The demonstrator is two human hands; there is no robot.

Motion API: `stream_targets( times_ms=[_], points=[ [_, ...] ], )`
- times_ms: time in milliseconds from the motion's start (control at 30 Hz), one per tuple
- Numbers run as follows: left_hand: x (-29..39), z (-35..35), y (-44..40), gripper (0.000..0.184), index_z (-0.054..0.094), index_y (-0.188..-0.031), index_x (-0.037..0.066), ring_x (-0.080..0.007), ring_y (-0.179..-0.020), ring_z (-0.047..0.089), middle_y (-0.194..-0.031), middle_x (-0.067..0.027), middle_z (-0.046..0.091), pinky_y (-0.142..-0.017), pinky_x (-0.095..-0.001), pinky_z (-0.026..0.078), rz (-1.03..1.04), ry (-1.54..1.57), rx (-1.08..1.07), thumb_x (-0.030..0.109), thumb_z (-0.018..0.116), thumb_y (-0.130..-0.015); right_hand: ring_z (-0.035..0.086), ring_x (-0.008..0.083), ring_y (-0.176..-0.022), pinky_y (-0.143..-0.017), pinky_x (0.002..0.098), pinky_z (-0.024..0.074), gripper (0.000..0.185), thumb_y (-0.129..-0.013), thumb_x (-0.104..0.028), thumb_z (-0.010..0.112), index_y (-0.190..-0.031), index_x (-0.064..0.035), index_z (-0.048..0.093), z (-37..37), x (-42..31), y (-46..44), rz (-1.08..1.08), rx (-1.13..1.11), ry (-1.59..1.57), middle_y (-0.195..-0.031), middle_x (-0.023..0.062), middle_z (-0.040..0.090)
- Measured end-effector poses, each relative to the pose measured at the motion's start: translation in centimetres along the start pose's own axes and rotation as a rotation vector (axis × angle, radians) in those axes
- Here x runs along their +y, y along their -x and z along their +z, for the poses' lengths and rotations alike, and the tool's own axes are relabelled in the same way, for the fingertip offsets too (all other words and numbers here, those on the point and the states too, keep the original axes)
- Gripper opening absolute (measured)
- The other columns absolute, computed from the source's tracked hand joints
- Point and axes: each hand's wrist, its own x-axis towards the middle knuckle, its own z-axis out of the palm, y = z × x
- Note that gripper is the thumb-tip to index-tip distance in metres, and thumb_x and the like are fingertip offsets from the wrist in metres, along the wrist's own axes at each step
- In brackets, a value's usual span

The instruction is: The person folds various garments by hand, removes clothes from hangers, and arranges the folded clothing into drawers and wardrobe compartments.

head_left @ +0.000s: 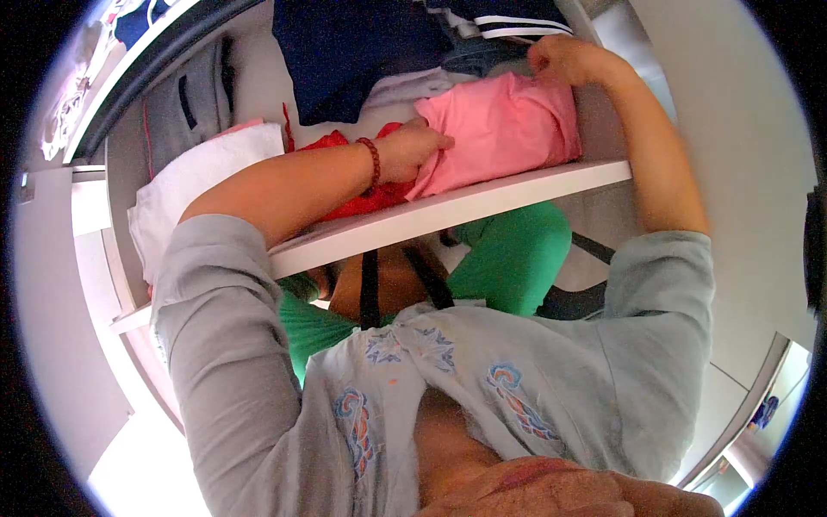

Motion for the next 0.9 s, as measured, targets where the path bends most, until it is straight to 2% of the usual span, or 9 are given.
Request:
stream_targets(
  times_ms=[233, 367, 433, 600, 667, 700, 800, 867, 900],
  points=[
    [2.0, -0.9, 2.5, 0.041, 0.05, -0.103, -0.001, -0.0338, -0.087, 0.059, -0.1, -0.0228, 0.056, -0.071, -0.0413, 0.048, 0.417, -0.82, 0.249, 0.019, 0.067, -0.073, 0.061, 0.0249, -0.074, -0.066, 0.0387, 0.0493, 0.038, -0.071, -0.029, 0.061, -0.099, -0.0035, 0.062, 4.4, 0.2, 0.4, -0.174, -0.145, -0.025, -0.085, 0.0138, 0.065],
    [3.3, -1.1, 4.0, 0.035, 0.05, -0.104, 0.002, -0.0342, -0.099, 0.055, -0.113, -0.0207, 0.052, -0.079, -0.0428, 0.047, 0.729, -1.053, 0.215, 0.016, 0.063, -0.075, 0.061, 0.0274, -0.087, -0.074, 0.0391, 0.0487, 0.045, -0.067, -0.031, 0.063, -0.103, -0.0036, 0.061, 3.6, 1.0, -3.0, 0.235, -0.454, -0.167, -0.096, 0.0153, 0.064],
    [0.9, -0.6, 1.1, 0.036, 0.049, -0.108, 0.007, -0.036, -0.108, 0.05, -0.123, -0.0157, 0.046, -0.082, -0.0434, 0.048, 1.173, -1.238, -0.193, 0.01, 0.06, -0.074, 0.059, 0.0271, -0.094, -0.08, 0.0385, 0.0477, 0.05, -0.066, -0.033, 0.065, -0.107, -0.0039, 0.059, 2.7, 0.0, -2.2, 0.155, -0.502, -0.094, -0.102, 0.0153, 0.063],
    [-1.0, -0.8, -1.4, 0.036, 0.055, -0.111, 0.007, -0.0356, -0.105, 0.052, -0.12, -0.0134, 0.05, -0.081, -0.0455, 0.047, 1.291, -1.212, -0.208, 0.016, 0.059, -0.076, 0.051, 0.0243, -0.111, -0.094, 0.0347, 0.0399, 0.07, -0.07, -0.041, 0.066, -0.128, -0.0097, 0.044, 4.7, -0.3, -3.4, 0.089, -0.506, -0.128, -0.123, 0.0129, 0.053],
    [3.6, -1.3, 0.0, 0.034, 0.058, -0.11, 0.005, -0.0331, -0.096, 0.057, -0.105, -0.0167, 0.059, -0.085, -0.0419, 0.046, 0.835, -1.665, -0.675, 0.02, 0.057, -0.079, 0.05, 0.0237, -0.111, -0.093, 0.0341, 0.0403, 0.065, -0.073, -0.038, 0.065, -0.128, -0.0095, 0.044, 4.4, 1.3, -2.6, 0.043, -0.394, -0.294, -0.123, 0.0118, 0.053],
    [3.1, -3.3, 0.3, 0.024, 0.059, -0.098, 0.001, -0.0347, -0.081, 0.061, -0.084, -0.0183, 0.062, -0.072, -0.0432, 0.049, 1.165, -1.225, -0.522, 0.018, 0.052, -0.082, 0.05, 0.0231, -0.111, -0.093, 0.0334, 0.0408, 0.061, -0.076, -0.036, 0.064, -0.128, -0.0094, 0.045, 4.1, 1.3, -2.8, -0.015, -0.296, -0.473, -0.123, 0.0107, 0.053],
    [8.4, -5.8, 6.2, 0.023, 0.058, -0.106, 0.001, -0.0223, -0.08, 0.064, -0.093, -0.0141, 0.065, -0.07, -0.0333, 0.051, 0.849, -1.081, -0.531, 0.013, 0.051, -0.087, 0.05, 0.0177, -0.108, -0.091, 0.0294, 0.0408, 0.05, -0.084, -0.026, 0.058, -0.129, -0.0072, 0.045, -0.9, -2.1, 0.3, -0.147, -0.115, -0.619, -0.118, 0.0073, 0.054],
    [9.9, -8.0, 6.7, 0.027, 0.06, -0.105, 0.0, -0.0219, -0.085, 0.062, -0.1, -0.0126, 0.064, -0.072, -0.0319, 0.052, 1.399, -1.381, -0.245, 0.018, 0.053, -0.087, 0.052, 0.0187, -0.107, -0.093, 0.0305, 0.0404, 0.044, -0.087, -0.022, 0.055, -0.127, -0.004, 0.046, -3.4, -5.6, 3.3, -0.325, 0.135, -0.832, -0.116, 0.0095, 0.056],
    [10.7, -9.3, 15.2, 0.024, 0.061, -0.099, -0.002, -0.021, -0.074, 0.059, -0.086, -0.0123, 0.063, -0.066, -0.0324, 0.048, 0.952, -1.21, -0.126, 0.017, 0.052, -0.086, 0.052, 0.0192, -0.107, -0.093, 0.0313, 0.0402, 0.045, -0.087, -0.021, 0.055, -0.127, -0.0035, 0.045, -4.8, -7.7, 5.4, -0.388, 0.191, -0.856, -0.116, 0.0097, 0.056]
  ],
)
